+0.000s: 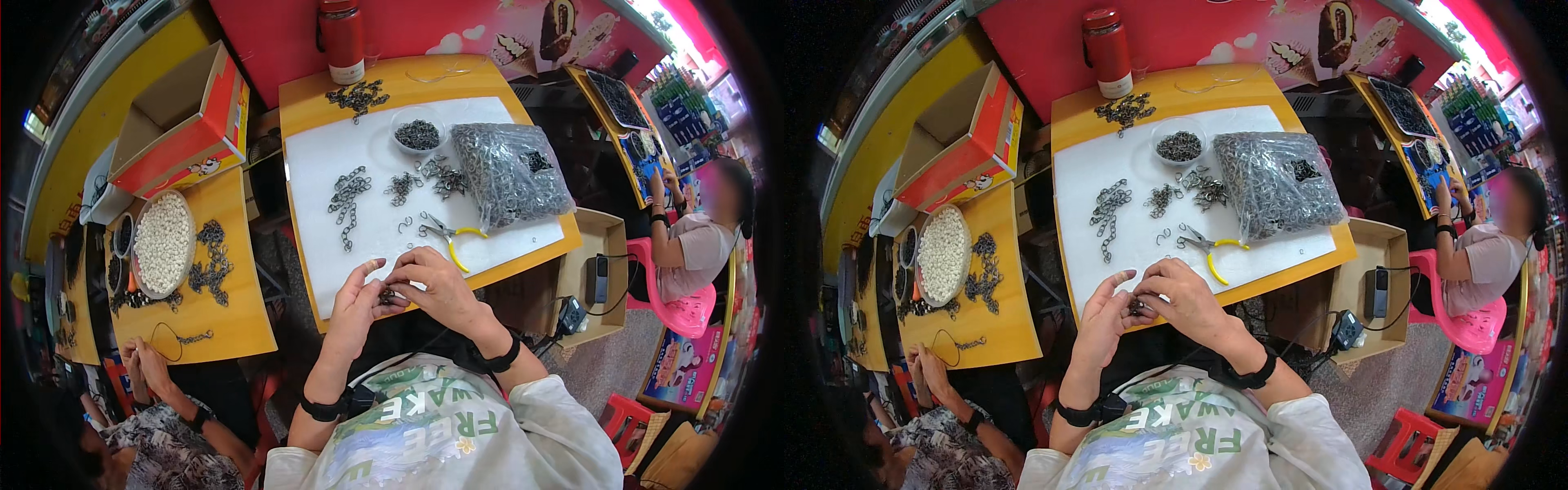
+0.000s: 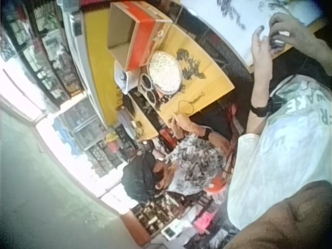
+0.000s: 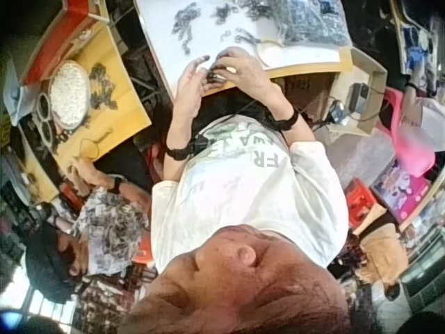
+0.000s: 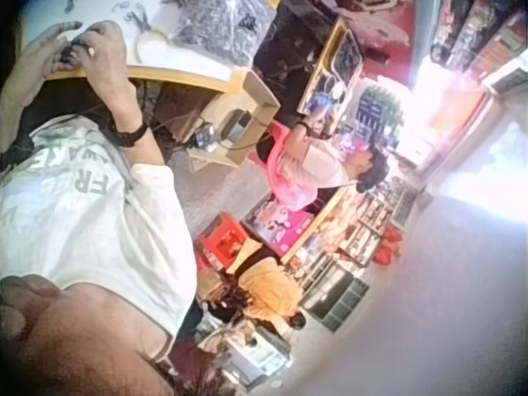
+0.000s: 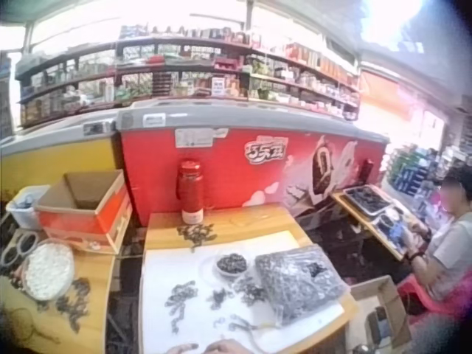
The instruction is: The person is using pliers to connect small metal links/rings together to form a chain.
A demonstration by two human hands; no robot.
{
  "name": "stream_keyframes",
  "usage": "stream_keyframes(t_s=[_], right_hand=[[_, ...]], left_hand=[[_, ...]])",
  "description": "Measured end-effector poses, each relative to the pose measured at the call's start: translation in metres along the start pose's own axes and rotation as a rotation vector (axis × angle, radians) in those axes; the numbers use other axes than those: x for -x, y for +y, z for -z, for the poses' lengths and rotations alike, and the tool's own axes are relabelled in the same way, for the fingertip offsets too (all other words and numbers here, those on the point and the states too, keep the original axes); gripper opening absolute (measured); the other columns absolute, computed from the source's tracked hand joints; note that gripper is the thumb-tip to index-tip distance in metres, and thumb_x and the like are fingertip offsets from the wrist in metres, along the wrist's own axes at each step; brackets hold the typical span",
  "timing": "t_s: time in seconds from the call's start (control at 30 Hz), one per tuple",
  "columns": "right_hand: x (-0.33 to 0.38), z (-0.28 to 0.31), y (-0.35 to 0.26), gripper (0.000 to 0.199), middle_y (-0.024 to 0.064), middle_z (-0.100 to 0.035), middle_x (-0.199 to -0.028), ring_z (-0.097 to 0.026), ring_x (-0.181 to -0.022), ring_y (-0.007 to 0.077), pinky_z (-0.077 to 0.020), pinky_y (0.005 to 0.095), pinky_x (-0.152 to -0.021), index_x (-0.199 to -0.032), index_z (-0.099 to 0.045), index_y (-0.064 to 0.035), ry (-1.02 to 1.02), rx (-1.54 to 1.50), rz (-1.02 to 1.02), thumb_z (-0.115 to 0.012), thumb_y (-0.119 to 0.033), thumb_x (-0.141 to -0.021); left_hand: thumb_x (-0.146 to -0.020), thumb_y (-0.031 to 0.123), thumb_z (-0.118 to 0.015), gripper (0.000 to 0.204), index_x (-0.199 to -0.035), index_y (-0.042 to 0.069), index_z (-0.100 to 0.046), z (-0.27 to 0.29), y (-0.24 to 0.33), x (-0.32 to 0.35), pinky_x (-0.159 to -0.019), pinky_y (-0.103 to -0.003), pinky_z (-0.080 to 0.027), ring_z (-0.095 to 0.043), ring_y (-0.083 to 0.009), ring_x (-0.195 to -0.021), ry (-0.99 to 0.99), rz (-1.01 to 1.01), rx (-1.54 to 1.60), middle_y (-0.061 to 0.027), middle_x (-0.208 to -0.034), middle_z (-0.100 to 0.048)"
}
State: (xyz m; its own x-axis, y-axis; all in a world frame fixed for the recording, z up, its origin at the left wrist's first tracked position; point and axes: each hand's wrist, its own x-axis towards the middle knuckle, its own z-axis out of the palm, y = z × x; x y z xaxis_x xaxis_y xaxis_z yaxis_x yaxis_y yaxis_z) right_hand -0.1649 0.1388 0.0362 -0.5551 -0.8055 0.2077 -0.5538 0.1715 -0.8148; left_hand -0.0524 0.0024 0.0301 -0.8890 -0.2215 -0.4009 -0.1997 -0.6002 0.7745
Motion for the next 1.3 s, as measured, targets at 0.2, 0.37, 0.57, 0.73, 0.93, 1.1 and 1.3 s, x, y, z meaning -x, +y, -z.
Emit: stream_keyframes(t_s=[0.2, 0.37, 0.57, 0.73, 0.93, 1.1, 1.3], right_hand=[[-0.001, 0.009, -0.004, 0.014, 0.0091, -0.062, -0.094, -0.059, -0.088, 0.0255, -0.0479, 0.0346, -0.07, -0.094, -0.062, -0.003, 0.053, 0.026, 0.0, -0.067, -0.006, -0.081], [-0.003, 0.014, -0.008, 0.011, 0.0078, -0.062, -0.093, -0.059, -0.09, 0.0246, -0.0432, 0.036, -0.076, -0.092, -0.062, -0.0047, 0.037, 0.246, 0.122, -0.066, -0.007, -0.082], [-0.012, 0.011, -0.013, 0.009, 0.0067, -0.062, -0.088, -0.059, -0.086, 0.0245, -0.0408, 0.0366, -0.075, -0.09, -0.062, -0.0065, -0.019, 0.234, 0.151, -0.064, -0.009, -0.081], [-0.032, 0.005, -0.011, 0.014, 0.0114, -0.065, -0.089, -0.061, -0.079, 0.0279, -0.0469, 0.0365, -0.071, -0.094, -0.067, -0.0024, -0.17, -0.12, -0.1, -0.064, -0.013, -0.085], [-0.091, 0.005, 0.072, 0.013, 0.0123, -0.065, -0.086, -0.061, -0.082, 0.0293, -0.0483, 0.0397, -0.075, -0.09, -0.072, -0.0056, 0.173, 0.385, 0.072, -0.062, -0.01, -0.083], [-0.126, -0.003, 0.089, 0.012, 0.0099, -0.063, -0.086, -0.058, -0.088, 0.0291, -0.0467, 0.0401, -0.079, -0.084, -0.071, -0.0063, 0.055, 0.677, 0.208, -0.061, -0.007, -0.078], [-0.131, -0.004, 0.091, 0.007, 0.0096, -0.06, -0.083, -0.057, -0.088, 0.0294, -0.0464, 0.0402, -0.078, -0.077, -0.068, -0.0043, -0.097, 0.811, 0.264, -0.061, -0.006, -0.076]], left_hand=[[-0.096, 0.009, -0.052, 0.026, -0.119, -0.004, -0.053, 0.0, -0.008, 0.0, -0.073, -0.027, -0.054, -0.064, -0.0146, -0.079, 0.031, -0.114, -0.248, -0.0102, -0.101, -0.063], [-0.089, 0.006, -0.064, 0.015, -0.099, -0.005, -0.066, -0.011, -0.005, 0.005, -0.062, -0.023, -0.049, -0.062, -0.0099, -0.069, 0.213, -0.255, -0.447, -0.0053, -0.086, -0.065], [-0.085, 0.001, -0.066, 0.011, -0.094, -0.006, -0.067, -0.014, 0.006, 0.012, -0.057, -0.019, -0.044, -0.056, -0.0067, -0.064, 0.29, -0.52, -0.803, -0.0025, -0.085, -0.062], [-0.083, 0.002, -0.068, 0.011, -0.092, -0.005, -0.067, 0.015, -0.009, 0.004, -0.053, -0.02, -0.043, -0.056, -0.0076, -0.059, 0.323, -0.48, -0.575, -0.0027, -0.083, -0.063], [-0.085, 0.006, -0.067, 0.008, -0.089, 0.0, -0.069, 0.032, 0.001, 0.007, -0.049, -0.019, -0.041, -0.056, -0.0078, -0.054, 0.266, -0.215, -0.055, -0.0048, -0.076, -0.066], [-0.085, 0.006, -0.067, 0.008, -0.09, 0.0, -0.069, 0.04, 0.005, 0.014, -0.049, -0.02, -0.042, -0.057, -0.008, -0.055, 0.29, -0.213, 0.002, -0.005, -0.077, -0.067], [-0.085, 0.006, -0.067, 0.009, -0.091, -0.001, -0.068, 0.045, 0.007, 0.018, -0.049, -0.02, -0.043, -0.058, -0.0082, -0.055, 0.319, -0.23, -0.039, -0.0053, -0.078, -0.067]])
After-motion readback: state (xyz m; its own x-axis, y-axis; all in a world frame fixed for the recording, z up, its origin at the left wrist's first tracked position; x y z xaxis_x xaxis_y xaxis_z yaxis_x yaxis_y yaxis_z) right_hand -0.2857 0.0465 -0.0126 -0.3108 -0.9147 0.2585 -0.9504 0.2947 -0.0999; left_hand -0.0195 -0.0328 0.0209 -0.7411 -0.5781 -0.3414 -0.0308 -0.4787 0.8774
